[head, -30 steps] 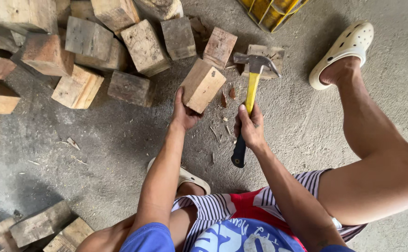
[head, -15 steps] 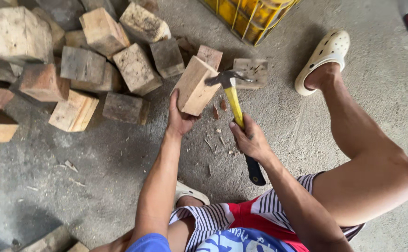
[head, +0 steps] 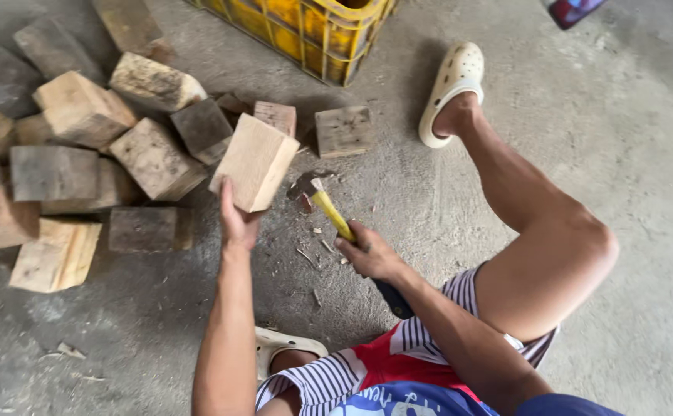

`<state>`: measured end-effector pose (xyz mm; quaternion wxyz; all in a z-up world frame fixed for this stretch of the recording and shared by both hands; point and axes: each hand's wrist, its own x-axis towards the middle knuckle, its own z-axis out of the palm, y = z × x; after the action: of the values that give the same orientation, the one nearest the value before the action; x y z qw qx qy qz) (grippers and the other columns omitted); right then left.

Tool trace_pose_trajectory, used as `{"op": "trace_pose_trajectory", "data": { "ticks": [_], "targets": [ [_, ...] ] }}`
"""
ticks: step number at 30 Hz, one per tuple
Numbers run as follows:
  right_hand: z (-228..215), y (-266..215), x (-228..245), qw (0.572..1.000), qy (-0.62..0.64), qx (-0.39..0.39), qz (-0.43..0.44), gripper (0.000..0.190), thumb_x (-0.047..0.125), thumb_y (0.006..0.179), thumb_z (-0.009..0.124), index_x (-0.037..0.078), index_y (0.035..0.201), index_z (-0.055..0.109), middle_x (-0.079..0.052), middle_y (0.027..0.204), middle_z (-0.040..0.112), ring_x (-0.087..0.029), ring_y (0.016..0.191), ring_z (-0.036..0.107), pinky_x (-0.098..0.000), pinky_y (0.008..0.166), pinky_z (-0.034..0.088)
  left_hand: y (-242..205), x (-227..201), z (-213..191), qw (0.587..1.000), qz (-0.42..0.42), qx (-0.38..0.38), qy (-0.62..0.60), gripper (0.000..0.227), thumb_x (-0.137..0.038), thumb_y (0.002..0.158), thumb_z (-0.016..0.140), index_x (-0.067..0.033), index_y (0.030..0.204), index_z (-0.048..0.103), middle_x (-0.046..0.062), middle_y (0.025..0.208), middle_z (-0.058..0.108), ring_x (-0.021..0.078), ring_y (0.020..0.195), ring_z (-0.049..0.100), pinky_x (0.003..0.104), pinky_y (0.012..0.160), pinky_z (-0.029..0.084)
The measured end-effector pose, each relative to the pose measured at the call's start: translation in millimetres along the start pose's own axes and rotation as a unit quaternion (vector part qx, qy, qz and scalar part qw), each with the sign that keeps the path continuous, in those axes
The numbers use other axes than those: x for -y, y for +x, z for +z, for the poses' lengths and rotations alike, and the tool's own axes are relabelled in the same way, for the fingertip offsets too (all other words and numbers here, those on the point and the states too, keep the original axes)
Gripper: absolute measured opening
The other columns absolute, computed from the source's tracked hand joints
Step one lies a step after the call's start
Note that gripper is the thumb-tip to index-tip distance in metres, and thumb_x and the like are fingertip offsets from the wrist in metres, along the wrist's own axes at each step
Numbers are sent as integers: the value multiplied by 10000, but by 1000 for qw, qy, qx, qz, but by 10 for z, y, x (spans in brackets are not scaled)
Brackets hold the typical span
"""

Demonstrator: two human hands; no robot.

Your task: The person sits on the floor and uses a hammer to repeatedly strike small wooden blocks, chipping away at their surfaces. They handle the blocks one at a time, rotating them to work on different sides, and place some finished pieces into a yellow crate.

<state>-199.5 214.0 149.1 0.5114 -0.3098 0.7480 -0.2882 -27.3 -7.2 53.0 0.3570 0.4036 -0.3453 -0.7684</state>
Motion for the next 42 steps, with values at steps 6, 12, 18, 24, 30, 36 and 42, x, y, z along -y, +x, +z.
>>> {"op": "trace_pose_trajectory", "data": {
  "ticks": [6, 12, 18, 24, 30, 36, 42],
  "targets": [
    [111, 136, -171, 993, 63, -6, 99, 237, 212, 993, 608, 108, 1194, 540, -25, 776, 577, -139, 557, 541, -310, 463, 502, -271, 404, -294, 945, 113, -107, 286, 1075, -498, 744, 832, 24, 1429, 189, 195, 1282, 506, 321, 1122, 618, 499, 902, 616],
    [160, 276, -393, 997, 39, -63, 11, 223, 194, 1054, 583, 8, 1169, 542, -38, 706, 557, -114, 516, 522, -298, 419, 450, -493, 886, -909, 732, 233, -67, 637, 1134, -294, 669, 969, 37, 1476, 244, 280, 1351, 502, 437, 1209, 549, 574, 980, 485],
    [171, 305, -237, 958, -50, -127, -251, 227, 172, 1095, 471, 10, 1246, 525, -3, 629, 568, -84, 441, 526, -264, 341, 463, -384, 966, -699, 782, 205, -135, 573, 1120, -293, 676, 976, 12, 1457, 234, 364, 1457, 383, 452, 1225, 541, 571, 1021, 490],
    [648, 882, -688, 893, -1, -143, -426, 127, 190, 1172, 446, 73, 1144, 408, -32, 735, 530, -79, 518, 464, -256, 349, 417, -236, 1134, -850, 795, 61, -95, 595, 1106, -340, 670, 949, -22, 1466, 249, 229, 1400, 456, 363, 1231, 609, 522, 1035, 573],
    [774, 939, -641, 980, -179, -79, -25, 117, 225, 1077, 435, 111, 1068, 461, -56, 626, 550, -118, 366, 448, -316, 256, 400, -284, 1025, -784, 743, 97, -107, 653, 1207, -371, 575, 1042, 42, 1377, 239, 343, 1417, 356, 450, 1234, 538, 654, 985, 476],
    [395, 476, -8, 814, 115, -132, -554, 126, 176, 1139, 439, 54, 1127, 471, -39, 730, 512, -98, 525, 482, -275, 407, 469, -251, 1109, -853, 781, 58, -92, 615, 1145, -343, 645, 985, -9, 1452, 244, 338, 1545, 330, 425, 1329, 519, 587, 1107, 484],
    [648, 864, -701, 965, -247, -68, -58, 183, 224, 1067, 533, 50, 1118, 510, -33, 601, 546, -130, 425, 507, -333, 348, 421, -363, 963, -783, 785, 82, -82, 608, 1084, -289, 677, 976, -25, 1446, 259, 261, 1436, 434, 425, 1330, 535, 569, 1119, 467]
  ]
}}
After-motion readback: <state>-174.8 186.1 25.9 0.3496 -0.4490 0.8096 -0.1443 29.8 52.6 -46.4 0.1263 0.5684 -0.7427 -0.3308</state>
